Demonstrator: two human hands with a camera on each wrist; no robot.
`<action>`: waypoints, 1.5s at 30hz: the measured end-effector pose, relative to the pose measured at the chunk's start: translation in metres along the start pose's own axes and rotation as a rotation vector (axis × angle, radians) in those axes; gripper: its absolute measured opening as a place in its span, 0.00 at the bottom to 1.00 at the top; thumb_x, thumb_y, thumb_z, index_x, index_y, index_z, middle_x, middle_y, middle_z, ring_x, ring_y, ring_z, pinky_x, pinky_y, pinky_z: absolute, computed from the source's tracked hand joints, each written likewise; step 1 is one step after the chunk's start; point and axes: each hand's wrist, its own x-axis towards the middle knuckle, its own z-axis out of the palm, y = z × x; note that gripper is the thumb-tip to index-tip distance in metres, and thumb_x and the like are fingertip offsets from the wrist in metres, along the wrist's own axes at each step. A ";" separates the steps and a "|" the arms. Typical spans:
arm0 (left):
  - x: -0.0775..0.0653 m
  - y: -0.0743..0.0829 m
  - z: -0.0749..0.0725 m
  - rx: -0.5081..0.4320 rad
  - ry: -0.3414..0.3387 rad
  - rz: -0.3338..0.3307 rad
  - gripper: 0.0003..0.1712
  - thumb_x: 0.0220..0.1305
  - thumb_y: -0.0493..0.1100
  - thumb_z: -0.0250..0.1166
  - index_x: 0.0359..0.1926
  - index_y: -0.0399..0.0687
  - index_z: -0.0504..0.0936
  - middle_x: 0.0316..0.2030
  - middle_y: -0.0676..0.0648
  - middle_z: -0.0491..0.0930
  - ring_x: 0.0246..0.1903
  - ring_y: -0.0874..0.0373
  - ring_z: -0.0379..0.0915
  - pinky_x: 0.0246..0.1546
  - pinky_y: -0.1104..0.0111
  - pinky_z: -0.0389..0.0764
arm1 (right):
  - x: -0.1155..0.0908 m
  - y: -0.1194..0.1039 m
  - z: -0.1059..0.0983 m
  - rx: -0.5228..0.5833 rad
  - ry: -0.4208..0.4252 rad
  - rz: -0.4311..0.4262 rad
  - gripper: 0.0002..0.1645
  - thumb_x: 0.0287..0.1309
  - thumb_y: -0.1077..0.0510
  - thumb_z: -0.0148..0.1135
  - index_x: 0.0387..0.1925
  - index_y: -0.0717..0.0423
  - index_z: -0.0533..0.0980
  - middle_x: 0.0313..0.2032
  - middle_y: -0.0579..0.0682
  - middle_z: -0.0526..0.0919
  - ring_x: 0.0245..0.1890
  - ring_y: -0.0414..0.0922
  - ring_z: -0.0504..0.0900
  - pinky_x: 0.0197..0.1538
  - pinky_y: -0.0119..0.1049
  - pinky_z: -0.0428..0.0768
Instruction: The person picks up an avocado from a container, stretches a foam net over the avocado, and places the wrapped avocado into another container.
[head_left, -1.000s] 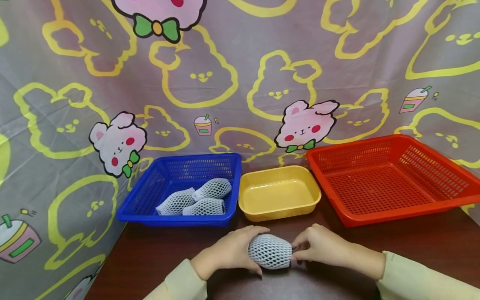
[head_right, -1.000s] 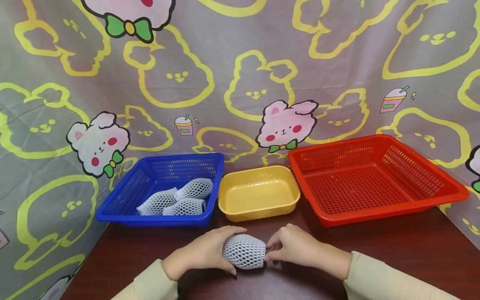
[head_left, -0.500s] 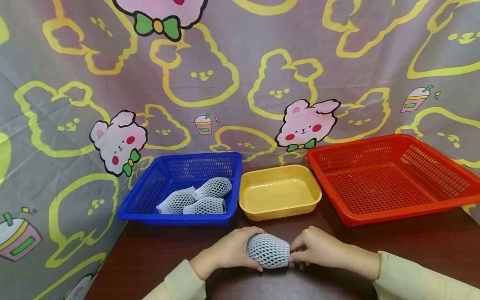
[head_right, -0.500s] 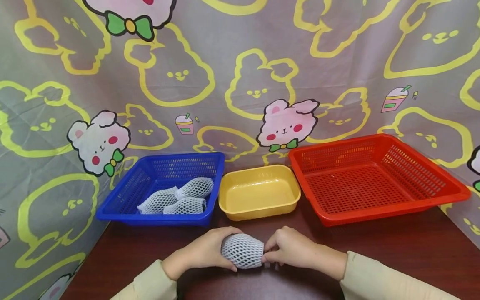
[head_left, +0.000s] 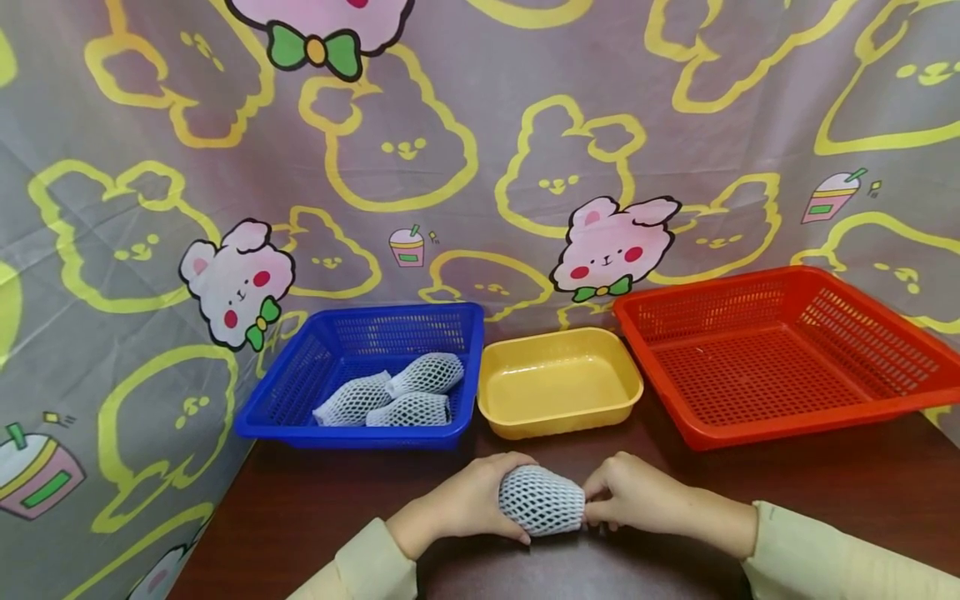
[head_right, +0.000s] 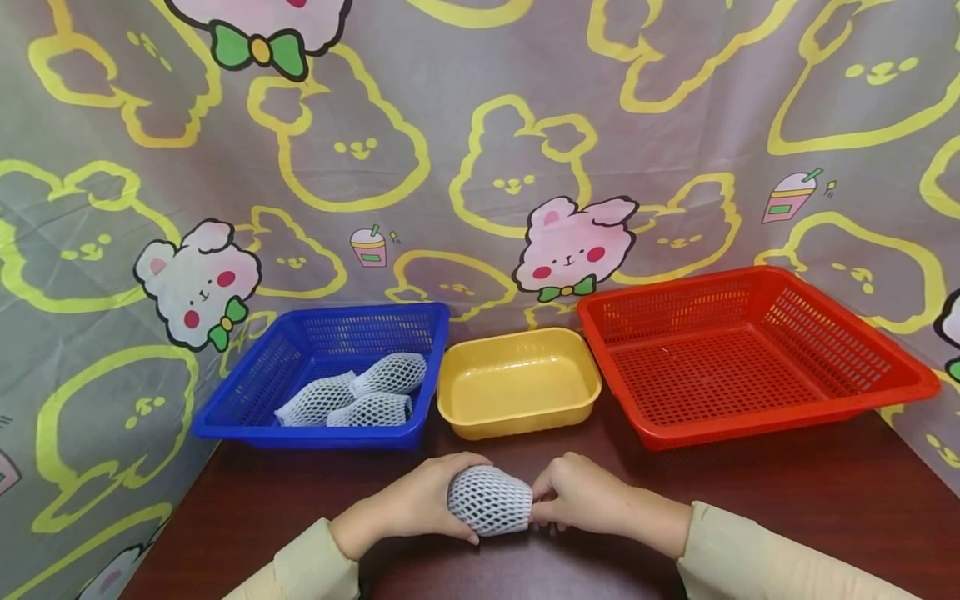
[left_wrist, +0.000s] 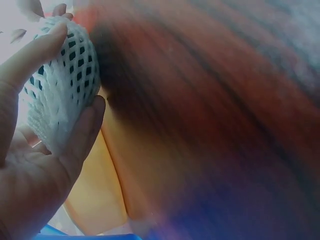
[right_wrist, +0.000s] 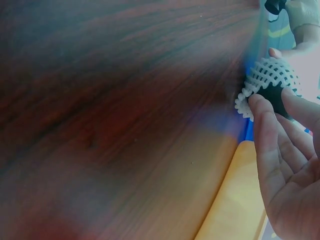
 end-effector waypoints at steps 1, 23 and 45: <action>0.000 0.000 0.000 -0.002 -0.001 0.001 0.48 0.40 0.48 0.88 0.64 0.49 0.76 0.55 0.54 0.79 0.54 0.66 0.73 0.59 0.68 0.74 | 0.000 0.000 0.000 -0.003 0.002 -0.003 0.09 0.59 0.60 0.72 0.24 0.47 0.85 0.17 0.33 0.80 0.14 0.24 0.73 0.21 0.26 0.75; -0.010 0.002 -0.015 -0.123 0.100 -0.022 0.43 0.44 0.51 0.86 0.62 0.53 0.76 0.52 0.56 0.79 0.50 0.63 0.74 0.55 0.64 0.76 | -0.003 0.000 -0.015 -0.224 0.092 -0.240 0.07 0.59 0.58 0.75 0.39 0.46 0.86 0.37 0.34 0.85 0.36 0.30 0.80 0.37 0.29 0.81; -0.022 0.021 -0.039 -0.152 0.152 -0.002 0.47 0.44 0.48 0.86 0.66 0.51 0.75 0.55 0.57 0.79 0.51 0.61 0.75 0.55 0.62 0.77 | -0.029 -0.016 -0.049 -0.485 0.177 -0.132 0.26 0.60 0.50 0.74 0.60 0.43 0.82 0.59 0.46 0.83 0.58 0.49 0.81 0.54 0.52 0.81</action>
